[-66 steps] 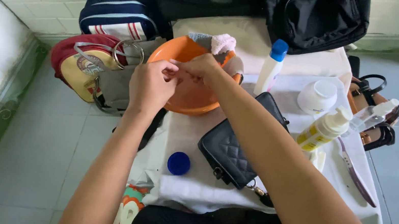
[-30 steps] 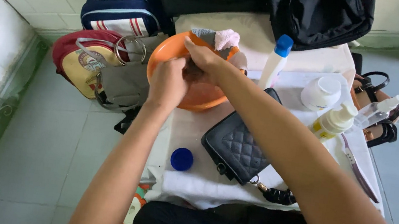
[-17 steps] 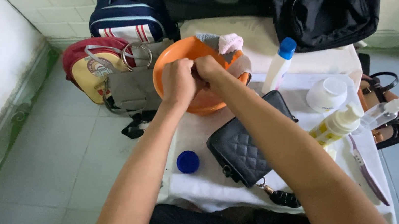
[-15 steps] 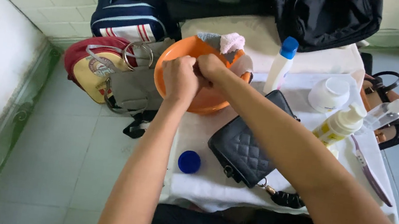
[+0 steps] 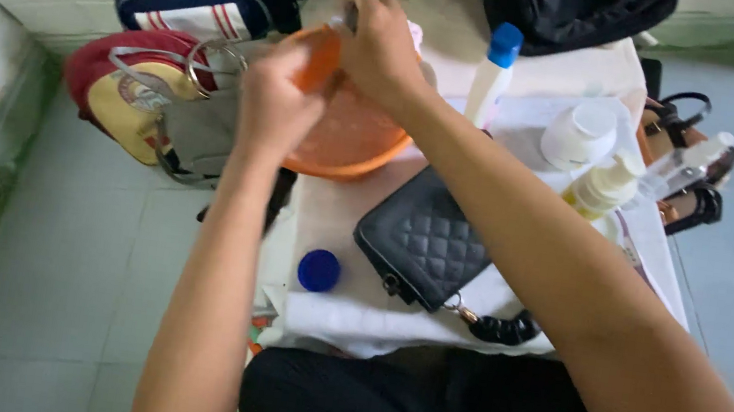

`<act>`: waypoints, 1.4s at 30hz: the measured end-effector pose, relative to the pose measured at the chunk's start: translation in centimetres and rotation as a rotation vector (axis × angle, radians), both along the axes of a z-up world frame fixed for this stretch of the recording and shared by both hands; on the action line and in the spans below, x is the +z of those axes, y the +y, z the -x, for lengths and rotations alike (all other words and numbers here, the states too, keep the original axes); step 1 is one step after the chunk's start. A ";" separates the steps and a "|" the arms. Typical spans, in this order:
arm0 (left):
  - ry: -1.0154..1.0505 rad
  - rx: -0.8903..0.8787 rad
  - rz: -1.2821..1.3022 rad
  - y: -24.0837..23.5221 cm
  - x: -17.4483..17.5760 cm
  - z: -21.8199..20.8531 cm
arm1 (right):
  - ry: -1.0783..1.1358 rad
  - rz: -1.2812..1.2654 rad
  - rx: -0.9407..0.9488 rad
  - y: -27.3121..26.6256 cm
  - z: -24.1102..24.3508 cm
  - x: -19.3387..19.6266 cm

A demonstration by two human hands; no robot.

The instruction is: The person cleans a black quilted handbag by first wiping it with a wet cloth, then scrubbing the handle and body with a toothbrush dipped in a white cleaning solution. The person uses a spray bottle, a cloth, and a toothbrush to clean the bag on a table.

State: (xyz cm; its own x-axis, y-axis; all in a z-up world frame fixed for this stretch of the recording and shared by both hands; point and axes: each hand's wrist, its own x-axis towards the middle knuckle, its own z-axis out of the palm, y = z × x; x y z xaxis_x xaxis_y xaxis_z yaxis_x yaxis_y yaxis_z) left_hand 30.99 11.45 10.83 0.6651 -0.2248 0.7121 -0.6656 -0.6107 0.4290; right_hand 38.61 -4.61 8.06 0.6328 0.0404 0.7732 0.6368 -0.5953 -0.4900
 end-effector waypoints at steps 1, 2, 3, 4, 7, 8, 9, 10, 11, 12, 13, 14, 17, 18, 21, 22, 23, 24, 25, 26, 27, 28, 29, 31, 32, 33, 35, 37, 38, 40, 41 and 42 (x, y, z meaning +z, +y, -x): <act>0.003 -0.007 0.002 -0.1 0.7 1.4 | 0.003 0.002 -0.007 -0.5 2.3 1.5; -0.041 0.007 0.045 -0.1 1.4 2.9 | 0.002 0.046 0.038 -1.0 4.6 2.9; -0.082 0.027 0.084 0.1 2.1 4.6 | 0.005 0.086 0.090 -1.2 7.1 4.2; -0.076 0.027 0.082 0.1 2.2 6.3 | 0.011 0.084 0.090 -1.7 9.7 5.4; -0.077 0.027 0.131 -0.4 2.0 11.8 | -0.035 0.105 0.334 -4.2 17.4 8.6; 0.007 -0.003 0.162 -0.8 1.5 14.1 | 0.046 0.175 0.315 -5.4 20.1 9.1; 0.098 -0.030 0.188 -1.0 0.9 16.6 | 0.133 0.240 0.301 -6.5 22.8 9.4; 0.103 -0.029 0.186 -1.3 -0.6 19.6 | 0.137 0.237 0.303 -8.0 25.2 8.6; 0.221 -0.051 0.183 -1.8 -2.1 22.4 | 0.259 0.230 0.288 -9.6 27.4 8.0; 0.339 -0.075 0.179 -2.2 -3.6 25.2 | 0.381 0.223 0.274 -11.2 29.7 7.4; 0.343 -0.076 0.182 -3.0 -5.0 27.3 | 0.385 0.225 0.273 -12.9 31.4 6.6; 0.479 -0.070 0.209 -3.8 -6.4 29.4 | 0.543 0.116 0.181 -14.6 33.2 5.8; 0.756 -0.033 0.285 -5.3 -11.9 34.8 | 0.798 -0.155 -0.106 -19.7 37.4 1.9; 0.894 0.003 0.342 -5.8 -13.8 36.5 | 0.885 -0.311 -0.299 -21.4 38.6 0.6; 0.877 0.080 0.314 -8.0 -15.5 38.4 | 0.826 -0.473 -0.417 -23.5 40.3 -1.5; 0.881 0.078 0.310 -8.5 -14.5 38.0 | 0.829 -0.476 -0.421 -23.5 40.4 -1.5; 0.798 0.033 0.208 -8.9 -13.5 37.5 | 0.800 -0.449 -0.411 -23.4 40.2 -1.5; 0.713 -0.011 0.107 -9.4 -12.4 37.0 | 0.771 -0.422 -0.401 -23.4 40.1 -1.5; 0.711 -0.011 0.107 -9.8 -11.7 36.1 | 0.769 -0.423 -0.401 -23.5 39.4 -2.1; 0.535 0.000 0.034 -10.1 -11.0 35.0 | 0.731 -0.366 -0.381 -23.6 38.8 -2.7; 0.361 0.011 -0.040 -10.4 -10.3 34.1 | 0.695 -0.311 -0.361 -23.7 38.2 -3.4; 0.361 0.011 -0.042 -10.6 -9.7 33.5 | 0.695 -0.313 -0.360 -23.2 37.6 -2.9; 0.258 0.054 -0.109 -10.9 -9.0 32.7 | 0.700 -0.205 -0.376 -22.7 37.0 -2.5; 0.155 0.097 -0.176 -11.6 -8.0 31.5 | 0.706 -0.097 -0.392 -22.1 35.8 -2.0; 0.089 0.117 -0.205 -12.0 -7.6 31.0 | 0.622 -0.043 -0.331 -21.9 35.2 -2.1; 0.021 0.138 -0.233 -12.4 -7.3 30.4 | 0.536 0.012 -0.269 -21.7 34.6 -2.1; 0.003 0.143 -0.235 -12.9 -7.5 29.6 | 0.438 0.102 -0.213 -21.7 33.6 -2.5; -0.012 0.145 -0.236 -13.2 -8.1 29.2 | 0.342 0.192 -0.157 -21.7 33.0 -2.9; 0.000 0.125 -0.247 -13.3 -8.6 29.1 | 0.328 0.273 -0.141 -21.7 32.8 -3.1; 0.011 0.105 -0.258 -13.6 -8.8 28.9 | 0.314 0.354 -0.125 -21.5 32.5 -3.0; 0.006 0.103 -0.252 -13.8 -8.5 28.9 | 0.295 0.379 -0.111 -21.3 32.6 -2.8; 0.001 0.100 -0.245 -14.0 -8.2 28.9 | 0.276 0.404 -0.097 -21.2 32.7 -2.6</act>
State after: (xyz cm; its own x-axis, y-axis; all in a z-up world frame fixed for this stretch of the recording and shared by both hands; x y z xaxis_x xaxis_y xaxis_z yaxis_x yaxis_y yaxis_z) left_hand 2.10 -2.60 2.64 0.6932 -0.3237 0.6440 -0.5967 -0.7589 0.2608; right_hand 5.93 -25.84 5.50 0.8276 0.2326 0.5109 0.4477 -0.8225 -0.3509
